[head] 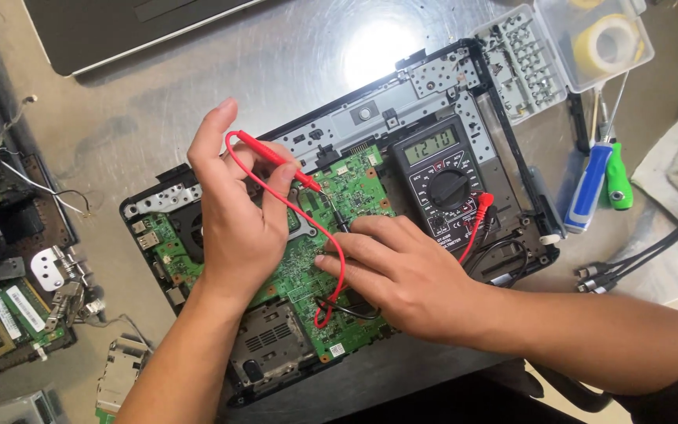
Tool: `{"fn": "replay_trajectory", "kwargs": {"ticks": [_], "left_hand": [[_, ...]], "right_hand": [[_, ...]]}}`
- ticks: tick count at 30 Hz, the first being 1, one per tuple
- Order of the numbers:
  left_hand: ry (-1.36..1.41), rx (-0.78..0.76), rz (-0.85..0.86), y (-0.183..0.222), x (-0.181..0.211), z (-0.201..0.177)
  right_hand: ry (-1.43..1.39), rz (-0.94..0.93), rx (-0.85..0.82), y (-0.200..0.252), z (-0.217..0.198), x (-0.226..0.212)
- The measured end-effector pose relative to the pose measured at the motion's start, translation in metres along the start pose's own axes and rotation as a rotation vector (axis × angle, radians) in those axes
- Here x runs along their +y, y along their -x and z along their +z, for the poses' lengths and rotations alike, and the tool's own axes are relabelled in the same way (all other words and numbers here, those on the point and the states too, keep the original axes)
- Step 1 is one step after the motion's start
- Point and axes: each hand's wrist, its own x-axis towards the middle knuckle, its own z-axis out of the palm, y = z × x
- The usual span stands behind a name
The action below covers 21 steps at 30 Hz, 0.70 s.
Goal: Diagnosing a laptop motherboard using a digital multimeter to test circuit points
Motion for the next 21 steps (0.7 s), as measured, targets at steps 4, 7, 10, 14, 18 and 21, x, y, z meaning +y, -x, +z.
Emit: {"fn": "replay_trajectory", "kwargs": {"ticks": [4, 7, 10, 14, 18, 21], "left_hand": [[-0.001, -0.002, 0.008, 0.0001, -0.0005, -0.0001], [0.004, -0.001, 0.001, -0.0002, 0.0001, 0.0001], [-0.005, -0.002, 0.002, -0.0004, 0.0003, 0.0000], [-0.012, -0.003, 0.007, -0.0004, 0.0001, -0.0003], [-0.015, 0.002, 0.015, -0.0002, -0.0003, 0.0001], [-0.012, -0.002, 0.010, -0.0003, 0.0005, -0.0001]], "right_hand": [[-0.001, 0.004, -0.001, 0.0010, 0.0015, 0.0002], [0.003, 0.004, -0.007, 0.0010, 0.0014, 0.0005], [0.004, 0.001, 0.001, 0.0006, 0.0006, 0.0004], [-0.001, 0.001, -0.006, 0.0004, 0.0005, 0.0003], [0.003, -0.003, 0.006, 0.0003, 0.0005, 0.0002], [-0.002, -0.003, -0.003, 0.0006, 0.0007, 0.0006]]}}
